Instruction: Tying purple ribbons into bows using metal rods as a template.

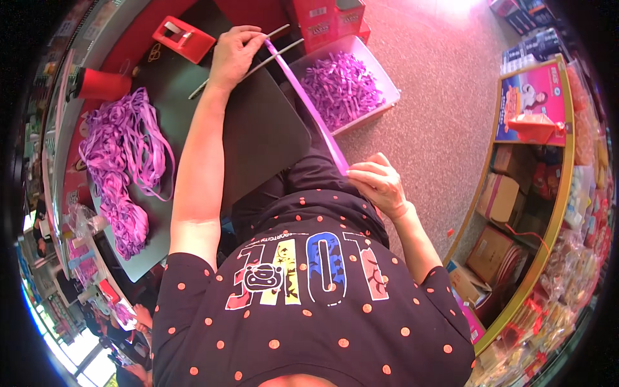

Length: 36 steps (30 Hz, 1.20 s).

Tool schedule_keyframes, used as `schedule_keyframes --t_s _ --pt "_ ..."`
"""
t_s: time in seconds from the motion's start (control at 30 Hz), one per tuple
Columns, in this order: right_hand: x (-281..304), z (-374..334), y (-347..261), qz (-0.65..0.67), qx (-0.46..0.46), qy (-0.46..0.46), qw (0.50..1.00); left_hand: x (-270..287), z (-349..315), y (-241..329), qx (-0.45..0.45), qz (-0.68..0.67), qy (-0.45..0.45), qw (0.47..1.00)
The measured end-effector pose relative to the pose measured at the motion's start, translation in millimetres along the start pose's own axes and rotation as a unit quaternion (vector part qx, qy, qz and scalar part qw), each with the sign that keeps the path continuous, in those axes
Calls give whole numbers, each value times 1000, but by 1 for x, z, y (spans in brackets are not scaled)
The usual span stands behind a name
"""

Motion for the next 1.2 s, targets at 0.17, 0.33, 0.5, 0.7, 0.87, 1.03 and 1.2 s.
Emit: schedule_keyframes --t_s 0.17,0.33,0.5,0.7,0.87,1.03,1.2 --pt "12 -7 -1 -6 -94 57 994 -3 -1 -6 58 9 -35 998" --pt "45 15 -43 -19 -29 78 996 -6 -1 -12 97 16 -68 993" --pt "77 65 -79 75 53 104 990 -3 1 -11 105 20 -66 992" --pt "83 187 -93 405 124 42 905 1 -1 -8 94 58 -48 993" --pt "75 264 -72 524 63 -3 850 3 0 3 80 41 -23 996" --pt "88 254 -72 468 82 50 878 5 -4 1 95 28 -35 994" --pt "112 214 -64 526 91 34 845 5 -4 -1 87 35 -31 995"
Point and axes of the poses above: each hand's wrist, its own z-axis towards the middle knuckle, its own x-axis out of the back of the hand, y = z × x, the point moved 8 cm from there along z, towards the middle knuckle, and after that the axes turned 9 degrees about z, right-handed, at the moved point
